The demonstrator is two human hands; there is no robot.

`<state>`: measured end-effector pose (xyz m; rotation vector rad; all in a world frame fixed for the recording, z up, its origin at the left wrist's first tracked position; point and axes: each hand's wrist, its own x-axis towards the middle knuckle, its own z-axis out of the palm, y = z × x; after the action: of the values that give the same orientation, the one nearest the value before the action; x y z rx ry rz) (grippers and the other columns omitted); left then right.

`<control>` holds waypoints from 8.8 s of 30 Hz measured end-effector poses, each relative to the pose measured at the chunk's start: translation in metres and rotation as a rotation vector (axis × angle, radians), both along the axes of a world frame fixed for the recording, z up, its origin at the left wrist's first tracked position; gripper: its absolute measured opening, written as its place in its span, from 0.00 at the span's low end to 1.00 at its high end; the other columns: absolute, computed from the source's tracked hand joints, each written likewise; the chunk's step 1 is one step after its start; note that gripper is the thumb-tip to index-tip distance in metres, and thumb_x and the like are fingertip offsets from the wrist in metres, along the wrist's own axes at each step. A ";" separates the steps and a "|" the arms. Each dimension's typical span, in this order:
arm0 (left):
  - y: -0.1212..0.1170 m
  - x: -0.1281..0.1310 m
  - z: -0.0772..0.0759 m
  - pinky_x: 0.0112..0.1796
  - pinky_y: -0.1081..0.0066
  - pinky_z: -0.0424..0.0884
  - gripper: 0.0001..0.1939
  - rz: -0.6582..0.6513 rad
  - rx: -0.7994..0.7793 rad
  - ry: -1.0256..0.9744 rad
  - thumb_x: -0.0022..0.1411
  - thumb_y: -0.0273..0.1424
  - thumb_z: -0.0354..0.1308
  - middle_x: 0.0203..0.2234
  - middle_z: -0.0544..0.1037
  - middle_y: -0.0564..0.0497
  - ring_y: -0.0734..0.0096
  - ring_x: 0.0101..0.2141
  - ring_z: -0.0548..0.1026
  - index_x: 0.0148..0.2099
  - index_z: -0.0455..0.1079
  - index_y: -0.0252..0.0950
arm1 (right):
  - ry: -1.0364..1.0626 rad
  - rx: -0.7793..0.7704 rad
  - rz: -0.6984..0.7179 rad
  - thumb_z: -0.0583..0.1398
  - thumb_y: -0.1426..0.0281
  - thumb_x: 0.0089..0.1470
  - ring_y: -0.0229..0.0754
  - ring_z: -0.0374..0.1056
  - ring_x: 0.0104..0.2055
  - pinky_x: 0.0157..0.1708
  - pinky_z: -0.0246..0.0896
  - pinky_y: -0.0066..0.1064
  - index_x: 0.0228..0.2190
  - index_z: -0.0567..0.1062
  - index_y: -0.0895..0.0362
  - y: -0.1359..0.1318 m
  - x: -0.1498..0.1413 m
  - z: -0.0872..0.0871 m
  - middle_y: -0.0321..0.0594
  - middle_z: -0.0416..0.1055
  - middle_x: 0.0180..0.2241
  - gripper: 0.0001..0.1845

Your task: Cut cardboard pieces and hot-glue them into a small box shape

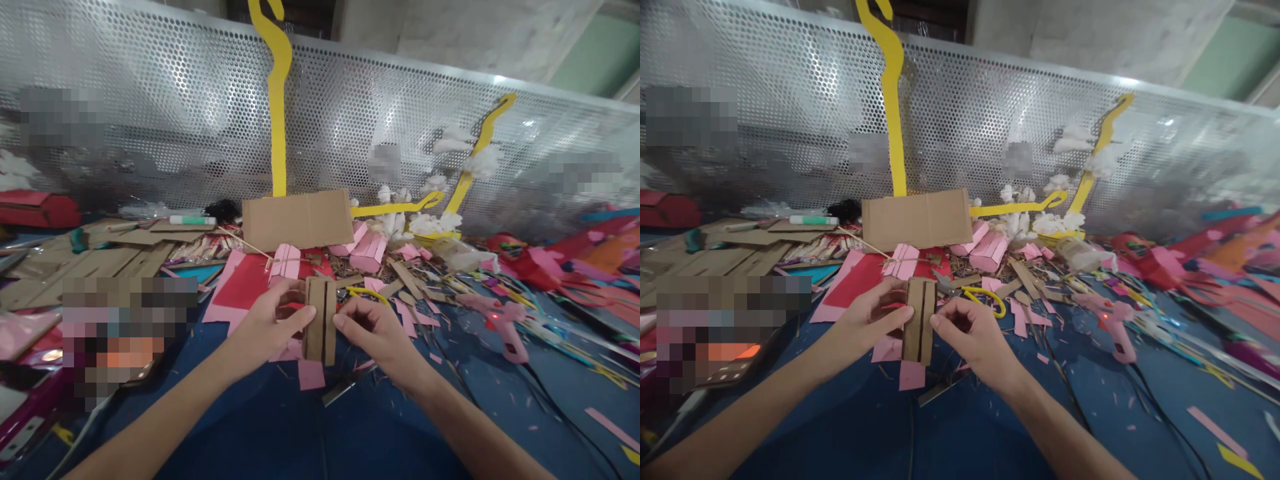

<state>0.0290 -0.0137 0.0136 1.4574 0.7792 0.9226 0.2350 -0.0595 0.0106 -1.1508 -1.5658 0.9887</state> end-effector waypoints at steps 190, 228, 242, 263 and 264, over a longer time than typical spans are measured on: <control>0.005 -0.007 -0.008 0.39 0.60 0.78 0.22 0.044 0.155 0.313 0.51 0.36 0.71 0.38 0.85 0.43 0.54 0.38 0.83 0.47 0.74 0.35 | -0.089 -0.004 -0.087 0.63 0.59 0.60 0.37 0.57 0.27 0.28 0.51 0.32 0.29 0.73 0.56 -0.003 -0.003 -0.012 0.33 0.64 0.24 0.14; 0.006 -0.009 -0.002 0.40 0.59 0.78 0.21 0.015 0.174 0.330 0.54 0.34 0.67 0.41 0.84 0.42 0.54 0.39 0.83 0.51 0.74 0.35 | 0.150 -0.088 -0.089 0.66 0.57 0.55 0.35 0.55 0.26 0.28 0.51 0.29 0.30 0.72 0.56 0.002 0.000 -0.007 0.31 0.62 0.25 0.16; 0.008 -0.011 -0.008 0.40 0.64 0.77 0.27 -0.113 0.083 0.247 0.59 0.34 0.66 0.44 0.83 0.45 0.64 0.36 0.80 0.61 0.72 0.37 | 0.069 -0.092 -0.025 0.65 0.58 0.53 0.36 0.59 0.27 0.29 0.54 0.30 0.30 0.71 0.56 0.001 0.004 -0.008 0.32 0.65 0.26 0.15; 0.008 -0.007 -0.014 0.40 0.63 0.77 0.24 -0.146 0.075 0.230 0.56 0.30 0.66 0.40 0.83 0.47 0.63 0.37 0.80 0.55 0.73 0.34 | 0.066 -0.106 -0.033 0.64 0.62 0.56 0.36 0.61 0.28 0.30 0.55 0.30 0.30 0.73 0.57 0.001 0.003 -0.013 0.33 0.67 0.27 0.11; 0.007 -0.006 -0.014 0.40 0.63 0.77 0.23 -0.144 0.073 0.230 0.56 0.30 0.66 0.39 0.83 0.47 0.63 0.37 0.80 0.55 0.73 0.34 | 0.069 -0.107 -0.035 0.64 0.62 0.56 0.36 0.61 0.28 0.30 0.55 0.30 0.30 0.73 0.57 0.001 0.003 -0.012 0.33 0.67 0.27 0.11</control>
<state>0.0227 -0.0062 -0.0006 1.6817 0.8023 0.6879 0.2380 -0.0584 -0.0018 -1.2010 -1.4484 1.0879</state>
